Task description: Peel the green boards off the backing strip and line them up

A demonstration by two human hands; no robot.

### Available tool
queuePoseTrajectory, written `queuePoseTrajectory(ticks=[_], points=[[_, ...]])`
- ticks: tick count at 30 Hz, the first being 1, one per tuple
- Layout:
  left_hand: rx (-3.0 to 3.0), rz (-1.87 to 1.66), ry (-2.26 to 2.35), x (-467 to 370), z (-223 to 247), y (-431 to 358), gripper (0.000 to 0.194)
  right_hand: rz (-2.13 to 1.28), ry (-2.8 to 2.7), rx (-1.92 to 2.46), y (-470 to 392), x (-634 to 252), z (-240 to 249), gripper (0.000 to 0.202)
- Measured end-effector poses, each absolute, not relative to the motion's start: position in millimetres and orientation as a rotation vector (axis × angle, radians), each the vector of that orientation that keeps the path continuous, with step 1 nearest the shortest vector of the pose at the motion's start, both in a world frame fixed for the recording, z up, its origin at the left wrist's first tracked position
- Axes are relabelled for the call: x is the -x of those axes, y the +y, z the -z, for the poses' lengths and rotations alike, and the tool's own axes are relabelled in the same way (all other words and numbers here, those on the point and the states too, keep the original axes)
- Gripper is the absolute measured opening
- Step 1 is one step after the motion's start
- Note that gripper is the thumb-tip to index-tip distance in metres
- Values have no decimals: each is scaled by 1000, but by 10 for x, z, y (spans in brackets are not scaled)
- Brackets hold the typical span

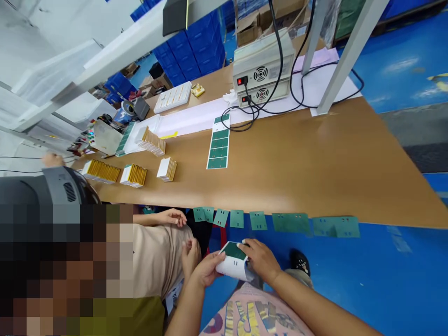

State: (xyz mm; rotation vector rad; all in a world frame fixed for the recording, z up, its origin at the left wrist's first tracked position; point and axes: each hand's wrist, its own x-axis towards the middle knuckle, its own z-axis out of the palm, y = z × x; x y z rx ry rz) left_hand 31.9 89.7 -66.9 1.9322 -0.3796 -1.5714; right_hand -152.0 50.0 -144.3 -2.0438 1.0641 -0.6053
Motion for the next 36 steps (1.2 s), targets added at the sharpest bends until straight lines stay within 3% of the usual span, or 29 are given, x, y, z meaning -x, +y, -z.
queuePoseTrajectory(ticks=[4, 15, 18, 21, 26, 31, 36], points=[[-1624, 1785, -487, 13, 563, 954, 49, 669, 1030, 1889, 414, 1737, 1144, 45], [-1607, 1692, -702, 334, 174, 833, 18, 440, 526, 1446, 380, 1933, 666, 30], [-1615, 1692, -711, 373, 66, 830, 20, 329, 439, 1296, 303, 2007, 641, 34], [-1616, 1663, -662, 413, -12, 837, 24, 312, 378, 1199, 141, 2178, 597, 51], [-1571, 1685, -675, 516, -68, 857, 26, 312, 433, 1484, -35, 2292, 315, 70], [-1584, 1761, -895, 574, -100, 853, 13, 246, 381, 1654, 37, 2123, 207, 48], [-1499, 1854, -1048, 555, -137, 829, 27, 239, 341, 1500, 49, 2143, 331, 51]])
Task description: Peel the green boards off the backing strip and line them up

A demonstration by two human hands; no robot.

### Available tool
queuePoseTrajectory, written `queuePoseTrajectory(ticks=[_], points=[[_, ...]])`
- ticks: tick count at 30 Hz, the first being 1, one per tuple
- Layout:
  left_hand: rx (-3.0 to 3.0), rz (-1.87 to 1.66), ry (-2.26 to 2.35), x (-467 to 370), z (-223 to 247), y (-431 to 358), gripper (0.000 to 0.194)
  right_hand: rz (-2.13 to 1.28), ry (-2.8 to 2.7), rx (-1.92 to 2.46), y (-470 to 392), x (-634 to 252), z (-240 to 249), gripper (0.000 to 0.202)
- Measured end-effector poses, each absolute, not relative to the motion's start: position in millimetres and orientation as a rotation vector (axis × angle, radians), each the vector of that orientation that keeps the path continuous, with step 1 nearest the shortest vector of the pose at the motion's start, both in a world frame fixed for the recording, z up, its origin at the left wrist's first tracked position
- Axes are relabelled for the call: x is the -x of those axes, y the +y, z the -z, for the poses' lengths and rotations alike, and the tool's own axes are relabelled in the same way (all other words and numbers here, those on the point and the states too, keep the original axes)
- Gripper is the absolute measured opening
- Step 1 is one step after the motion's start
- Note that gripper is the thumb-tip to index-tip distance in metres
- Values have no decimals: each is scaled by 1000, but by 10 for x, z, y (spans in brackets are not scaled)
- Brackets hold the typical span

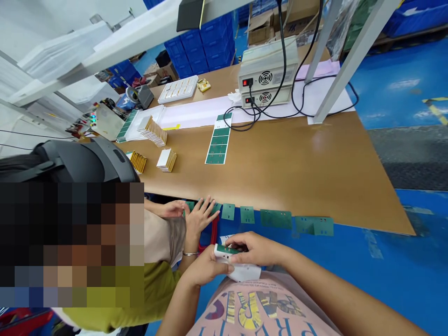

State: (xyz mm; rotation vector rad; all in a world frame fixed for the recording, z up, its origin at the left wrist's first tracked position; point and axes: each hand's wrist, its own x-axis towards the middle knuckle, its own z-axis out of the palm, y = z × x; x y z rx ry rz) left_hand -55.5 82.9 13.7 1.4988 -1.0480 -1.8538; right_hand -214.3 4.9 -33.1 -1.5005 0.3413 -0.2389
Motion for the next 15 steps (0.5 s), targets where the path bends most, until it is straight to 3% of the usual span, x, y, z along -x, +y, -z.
queuePoseTrajectory(ticks=[10, 15], points=[[-1440, 1994, -924, 415, -76, 798, 33, 172, 317, 1149, -89, 2094, 275, 49], [-1412, 2052, -822, 370, -75, 768, 41, -22, 65, 798, -171, 2153, 306, 78]])
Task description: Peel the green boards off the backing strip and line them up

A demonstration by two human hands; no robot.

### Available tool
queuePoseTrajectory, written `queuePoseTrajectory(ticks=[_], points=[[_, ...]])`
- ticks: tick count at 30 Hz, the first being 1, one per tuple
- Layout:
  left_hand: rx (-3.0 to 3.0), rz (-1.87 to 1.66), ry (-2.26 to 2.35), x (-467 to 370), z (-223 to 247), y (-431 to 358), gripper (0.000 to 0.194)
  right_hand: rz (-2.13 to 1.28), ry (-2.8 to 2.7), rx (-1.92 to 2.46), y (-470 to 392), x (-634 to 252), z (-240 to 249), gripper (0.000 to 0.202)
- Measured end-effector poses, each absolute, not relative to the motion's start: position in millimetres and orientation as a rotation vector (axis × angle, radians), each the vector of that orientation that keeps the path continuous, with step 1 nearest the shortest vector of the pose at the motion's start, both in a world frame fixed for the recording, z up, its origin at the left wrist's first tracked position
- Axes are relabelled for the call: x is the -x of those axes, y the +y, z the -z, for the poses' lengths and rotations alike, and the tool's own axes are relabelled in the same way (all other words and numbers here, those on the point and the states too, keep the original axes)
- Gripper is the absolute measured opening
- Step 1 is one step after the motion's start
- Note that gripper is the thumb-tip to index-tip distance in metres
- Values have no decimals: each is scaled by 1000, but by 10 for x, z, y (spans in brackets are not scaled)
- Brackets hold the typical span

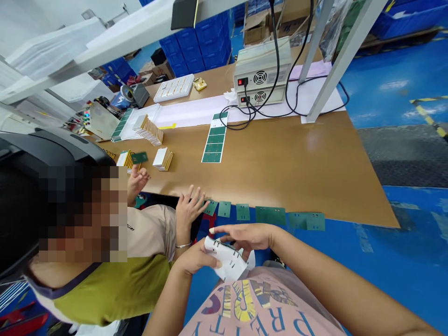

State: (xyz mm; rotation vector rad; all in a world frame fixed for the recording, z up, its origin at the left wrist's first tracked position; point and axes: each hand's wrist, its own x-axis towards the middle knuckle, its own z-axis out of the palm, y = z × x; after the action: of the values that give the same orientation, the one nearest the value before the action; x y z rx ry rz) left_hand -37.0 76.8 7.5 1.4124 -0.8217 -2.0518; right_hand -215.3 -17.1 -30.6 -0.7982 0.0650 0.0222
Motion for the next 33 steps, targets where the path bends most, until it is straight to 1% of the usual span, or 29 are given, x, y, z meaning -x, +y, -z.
queuePoseTrajectory(ticks=[1, 2, 4, 6, 9, 11, 13, 17, 18, 19, 21, 23, 24, 26, 27, 29, 30, 31, 33], points=[[-1385, 2061, -801, 361, -75, 761, 44, -10, 11, 761, -200, 2156, 325, 81], [-1357, 2065, -776, 350, -73, 750, 47, 28, -11, 752, -235, 2147, 341, 80], [-1317, 2079, -734, 317, -58, 711, 47, 108, 16, 806, -312, 2088, 358, 71], [-1302, 2104, -706, 268, -33, 650, 43, 103, 12, 885, -395, 1991, 354, 65], [-1296, 2122, -695, 176, -9, 546, 41, 65, -46, 930, -508, 1869, 334, 68], [-1288, 2066, -699, 122, -31, 501, 41, 83, -26, 892, -551, 1846, 326, 69], [-1304, 1891, -734, 94, -92, 496, 42, 124, 22, 811, -541, 1860, 315, 71], [-1440, 1177, -878, 160, -285, 634, 52, 338, 198, 644, -328, 1849, 235, 68], [-1453, 1059, -903, 202, -334, 700, 53, 403, 260, 599, -245, 1823, 206, 66], [-1458, 1007, -930, 251, -376, 774, 56, 459, 320, 550, -156, 1790, 178, 65], [-1478, 1050, -1014, 363, -425, 930, 65, 533, 414, 446, 29, 1714, 135, 63], [-1543, 1037, -1063, 471, -418, 1065, 68, 520, 461, 377, 199, 1651, 120, 63], [-1583, 973, -1044, 514, -396, 1113, 64, 487, 468, 370, 271, 1630, 124, 65], [-1639, 867, -923, 564, -338, 1165, 48, 411, 460, 409, 373, 1612, 147, 72], [-1652, 863, -844, 570, -311, 1169, 41, 386, 453, 448, 399, 1614, 162, 77], [-1647, 957, -708, 553, -272, 1148, 33, 373, 443, 551, 403, 1626, 191, 84], [-1625, 1017, -647, 536, -260, 1127, 32, 372, 446, 609, 388, 1631, 203, 81], [-1597, 1069, -589, 518, -249, 1102, 31, 364, 461, 669, 367, 1632, 211, 73], [-1539, 1135, -491, 487, -223, 1053, 31, 357, 526, 765, 327, 1616, 224, 49]])
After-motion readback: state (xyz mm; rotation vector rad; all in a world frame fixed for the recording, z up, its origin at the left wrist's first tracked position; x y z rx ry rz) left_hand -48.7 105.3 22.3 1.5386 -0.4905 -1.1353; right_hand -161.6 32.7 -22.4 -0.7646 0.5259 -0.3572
